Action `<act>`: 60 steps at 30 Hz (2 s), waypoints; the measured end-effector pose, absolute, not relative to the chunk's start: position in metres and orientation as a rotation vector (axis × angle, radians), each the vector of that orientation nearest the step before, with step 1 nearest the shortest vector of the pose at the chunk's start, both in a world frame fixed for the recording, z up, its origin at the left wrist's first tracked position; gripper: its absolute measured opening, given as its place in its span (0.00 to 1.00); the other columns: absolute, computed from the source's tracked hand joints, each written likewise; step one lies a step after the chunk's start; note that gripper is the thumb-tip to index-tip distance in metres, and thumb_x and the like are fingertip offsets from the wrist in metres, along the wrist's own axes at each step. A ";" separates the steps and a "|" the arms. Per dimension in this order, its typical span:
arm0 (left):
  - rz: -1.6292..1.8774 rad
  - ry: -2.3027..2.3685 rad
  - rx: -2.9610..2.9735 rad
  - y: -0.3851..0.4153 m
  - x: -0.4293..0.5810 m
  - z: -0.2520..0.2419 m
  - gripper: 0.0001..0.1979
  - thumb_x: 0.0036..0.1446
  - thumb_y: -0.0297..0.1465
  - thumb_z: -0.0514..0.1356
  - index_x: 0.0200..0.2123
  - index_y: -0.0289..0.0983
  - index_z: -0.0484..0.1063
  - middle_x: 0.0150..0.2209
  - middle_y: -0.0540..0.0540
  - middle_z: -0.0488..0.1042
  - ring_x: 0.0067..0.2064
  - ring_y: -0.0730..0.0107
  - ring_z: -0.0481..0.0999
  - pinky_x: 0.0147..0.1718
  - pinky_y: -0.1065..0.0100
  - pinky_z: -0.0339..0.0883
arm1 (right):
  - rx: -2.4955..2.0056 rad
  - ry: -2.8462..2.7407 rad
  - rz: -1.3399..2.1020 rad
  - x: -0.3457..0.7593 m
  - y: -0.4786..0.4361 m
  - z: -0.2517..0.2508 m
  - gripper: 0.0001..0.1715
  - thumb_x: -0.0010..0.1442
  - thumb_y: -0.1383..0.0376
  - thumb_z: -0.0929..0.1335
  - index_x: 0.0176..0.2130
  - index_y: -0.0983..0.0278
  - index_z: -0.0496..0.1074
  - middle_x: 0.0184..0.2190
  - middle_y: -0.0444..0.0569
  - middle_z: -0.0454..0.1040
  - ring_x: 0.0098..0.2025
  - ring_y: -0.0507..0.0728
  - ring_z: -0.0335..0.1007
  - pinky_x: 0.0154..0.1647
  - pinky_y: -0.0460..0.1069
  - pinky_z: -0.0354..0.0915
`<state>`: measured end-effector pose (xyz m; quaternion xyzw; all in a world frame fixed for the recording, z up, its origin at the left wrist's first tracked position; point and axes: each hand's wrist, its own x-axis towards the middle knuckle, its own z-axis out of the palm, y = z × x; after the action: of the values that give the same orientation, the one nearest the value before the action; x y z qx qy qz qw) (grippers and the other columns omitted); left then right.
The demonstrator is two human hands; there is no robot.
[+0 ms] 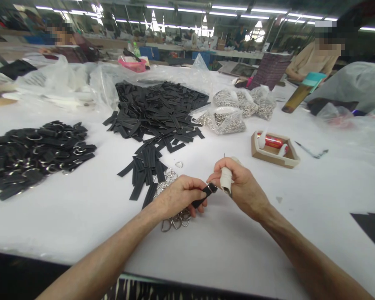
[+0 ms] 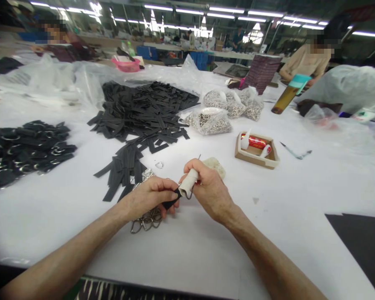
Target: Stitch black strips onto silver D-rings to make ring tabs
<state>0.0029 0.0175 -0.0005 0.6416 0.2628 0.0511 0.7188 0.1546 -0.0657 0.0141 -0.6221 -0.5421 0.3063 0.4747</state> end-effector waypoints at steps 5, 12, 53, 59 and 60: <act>0.175 0.565 1.288 0.015 0.005 -0.002 0.05 0.51 0.28 0.57 0.33 0.37 0.65 0.26 0.47 0.74 0.27 0.68 0.75 0.20 0.73 0.67 | -1.518 -1.303 0.727 0.160 -0.064 0.014 0.04 0.54 0.69 0.65 0.33 0.62 0.63 0.28 0.42 0.73 0.31 0.52 0.68 0.31 0.46 0.63; 0.344 0.649 0.964 0.019 0.004 0.000 0.21 0.49 0.24 0.59 0.48 0.37 0.63 0.32 0.43 0.77 0.31 0.63 0.78 0.30 0.62 0.72 | -1.500 -1.360 0.433 0.161 -0.072 0.021 0.05 0.57 0.67 0.65 0.35 0.61 0.62 0.34 0.46 0.73 0.33 0.53 0.69 0.33 0.48 0.64; 0.558 0.534 0.473 0.009 0.008 -0.002 0.11 0.47 0.15 0.56 0.33 0.31 0.73 0.29 0.46 0.77 0.30 0.72 0.76 0.37 0.67 0.68 | -1.241 -1.838 -0.060 0.141 -0.064 -0.010 0.14 0.57 0.76 0.62 0.42 0.62 0.64 0.33 0.48 0.72 0.36 0.56 0.66 0.34 0.50 0.65; 0.569 0.705 0.478 0.008 0.009 -0.002 0.01 0.49 0.23 0.59 0.28 0.32 0.68 0.26 0.44 0.77 0.27 0.66 0.77 0.34 0.64 0.69 | -1.356 -1.622 0.145 0.135 -0.066 -0.007 0.11 0.56 0.74 0.65 0.38 0.60 0.65 0.32 0.44 0.71 0.33 0.52 0.67 0.34 0.46 0.64; 0.583 0.721 0.487 0.008 0.009 -0.002 0.03 0.49 0.22 0.60 0.28 0.33 0.68 0.26 0.44 0.77 0.27 0.65 0.77 0.34 0.64 0.69 | -1.371 -1.583 0.187 0.133 -0.066 -0.005 0.11 0.55 0.74 0.65 0.38 0.60 0.65 0.31 0.43 0.70 0.32 0.51 0.67 0.32 0.46 0.64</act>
<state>0.0094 0.0075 -0.0018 0.2324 0.3444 0.2782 0.8660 0.1334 -0.0662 -0.0046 -0.5661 -0.6534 0.0770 0.4966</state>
